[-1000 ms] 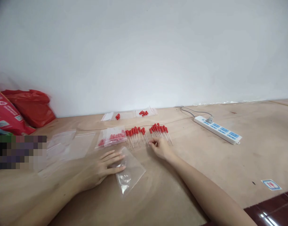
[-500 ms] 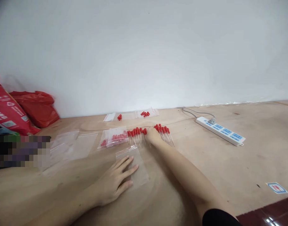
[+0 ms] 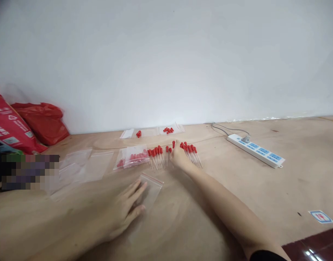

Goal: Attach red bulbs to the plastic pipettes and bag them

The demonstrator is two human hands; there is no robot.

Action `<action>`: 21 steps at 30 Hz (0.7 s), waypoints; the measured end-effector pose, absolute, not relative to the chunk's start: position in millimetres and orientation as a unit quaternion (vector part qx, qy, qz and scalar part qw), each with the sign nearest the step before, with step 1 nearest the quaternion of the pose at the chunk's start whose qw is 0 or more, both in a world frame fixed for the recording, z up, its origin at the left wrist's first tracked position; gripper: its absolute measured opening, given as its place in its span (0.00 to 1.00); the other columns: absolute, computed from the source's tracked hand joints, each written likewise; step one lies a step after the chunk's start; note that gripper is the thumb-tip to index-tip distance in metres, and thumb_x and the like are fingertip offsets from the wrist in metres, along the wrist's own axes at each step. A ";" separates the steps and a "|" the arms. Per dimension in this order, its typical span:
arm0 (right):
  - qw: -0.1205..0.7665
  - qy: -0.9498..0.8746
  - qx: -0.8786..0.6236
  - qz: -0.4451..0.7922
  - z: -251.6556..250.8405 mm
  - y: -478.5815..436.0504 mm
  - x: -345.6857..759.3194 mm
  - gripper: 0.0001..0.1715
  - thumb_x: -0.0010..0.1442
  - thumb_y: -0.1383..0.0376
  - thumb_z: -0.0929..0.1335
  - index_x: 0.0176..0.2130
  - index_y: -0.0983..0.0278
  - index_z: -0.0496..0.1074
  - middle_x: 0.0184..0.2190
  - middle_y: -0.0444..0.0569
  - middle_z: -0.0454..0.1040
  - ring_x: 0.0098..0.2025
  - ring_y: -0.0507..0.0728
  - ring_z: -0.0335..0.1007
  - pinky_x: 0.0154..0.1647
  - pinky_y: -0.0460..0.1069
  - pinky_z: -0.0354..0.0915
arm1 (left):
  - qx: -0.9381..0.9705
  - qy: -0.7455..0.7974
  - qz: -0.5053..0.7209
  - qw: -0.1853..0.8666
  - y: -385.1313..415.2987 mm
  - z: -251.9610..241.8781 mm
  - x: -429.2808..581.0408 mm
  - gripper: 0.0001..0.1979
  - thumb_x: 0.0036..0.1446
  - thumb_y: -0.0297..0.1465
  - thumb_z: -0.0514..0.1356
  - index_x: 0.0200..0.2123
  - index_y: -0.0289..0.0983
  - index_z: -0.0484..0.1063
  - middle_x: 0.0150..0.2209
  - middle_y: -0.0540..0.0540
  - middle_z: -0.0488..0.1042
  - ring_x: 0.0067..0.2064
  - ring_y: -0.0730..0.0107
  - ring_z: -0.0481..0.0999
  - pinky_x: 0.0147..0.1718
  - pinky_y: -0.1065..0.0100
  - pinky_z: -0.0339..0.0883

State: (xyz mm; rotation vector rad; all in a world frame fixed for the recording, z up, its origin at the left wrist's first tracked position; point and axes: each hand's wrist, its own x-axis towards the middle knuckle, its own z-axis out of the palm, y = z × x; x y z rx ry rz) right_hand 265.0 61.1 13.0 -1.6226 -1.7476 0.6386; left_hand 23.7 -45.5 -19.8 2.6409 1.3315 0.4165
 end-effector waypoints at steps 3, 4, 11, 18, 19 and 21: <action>0.399 -0.646 -0.570 0.313 8.2 41.2 271.6 0.40 0.52 0.69 0.61 0.59 0.70 0.38 0.22 0.43 0.67 0.23 0.54 0.66 0.27 0.47 0.62 | 0.916 0.384 0.061 0.098 -50.7 -12.8 35.0 0.32 0.54 0.44 0.53 0.60 0.40 0.49 0.61 0.37 0.44 0.61 0.46 0.43 0.53 0.44 0.49; 0.420 -0.630 -0.550 0.353 4.9 34.8 273.4 0.41 0.51 0.69 0.61 0.59 0.67 0.36 0.21 0.41 0.65 0.19 0.52 0.64 0.24 0.47 0.62 | 0.933 0.339 0.044 0.115 -48.6 -4.4 36.6 0.31 0.55 0.42 0.53 0.60 0.42 0.49 0.62 0.40 0.44 0.62 0.49 0.42 0.54 0.45 0.48; 0.506 -0.526 -0.487 0.480 -23.8 8.5 274.8 0.38 0.47 0.63 0.63 0.54 0.62 0.43 0.19 0.34 0.60 0.16 0.49 0.62 0.15 0.44 0.62 | 0.931 0.317 0.077 0.165 -31.5 21.1 30.0 0.25 0.52 0.28 0.54 0.54 0.50 0.60 0.60 0.49 0.54 0.60 0.56 0.52 0.54 0.49 0.52; 0.517 -0.522 -0.471 0.488 -27.8 2.0 269.5 0.35 0.46 0.62 0.65 0.51 0.60 0.45 0.18 0.32 0.60 0.15 0.48 0.62 0.12 0.42 0.61 | 0.922 0.364 0.089 0.098 -42.5 -2.6 33.6 0.21 0.57 0.38 0.52 0.55 0.48 0.59 0.59 0.44 0.56 0.58 0.52 0.56 0.51 0.47 0.56; 0.518 -0.522 -0.472 0.487 -27.7 0.8 269.0 0.35 0.46 0.61 0.65 0.51 0.60 0.45 0.19 0.32 0.60 0.15 0.48 0.62 0.12 0.42 0.61 | 0.922 0.366 0.088 0.084 -42.8 -1.6 35.2 0.21 0.57 0.38 0.52 0.54 0.48 0.60 0.58 0.44 0.58 0.56 0.53 0.58 0.50 0.48 0.57; 0.522 -0.518 -0.474 0.484 -27.7 -1.4 268.0 0.35 0.46 0.61 0.65 0.50 0.60 0.45 0.19 0.32 0.61 0.15 0.48 0.63 0.12 0.42 0.62 | 0.922 0.371 0.089 0.059 -42.8 1.0 37.9 0.20 0.58 0.38 0.51 0.54 0.47 0.60 0.57 0.43 0.60 0.54 0.54 0.62 0.48 0.49 0.59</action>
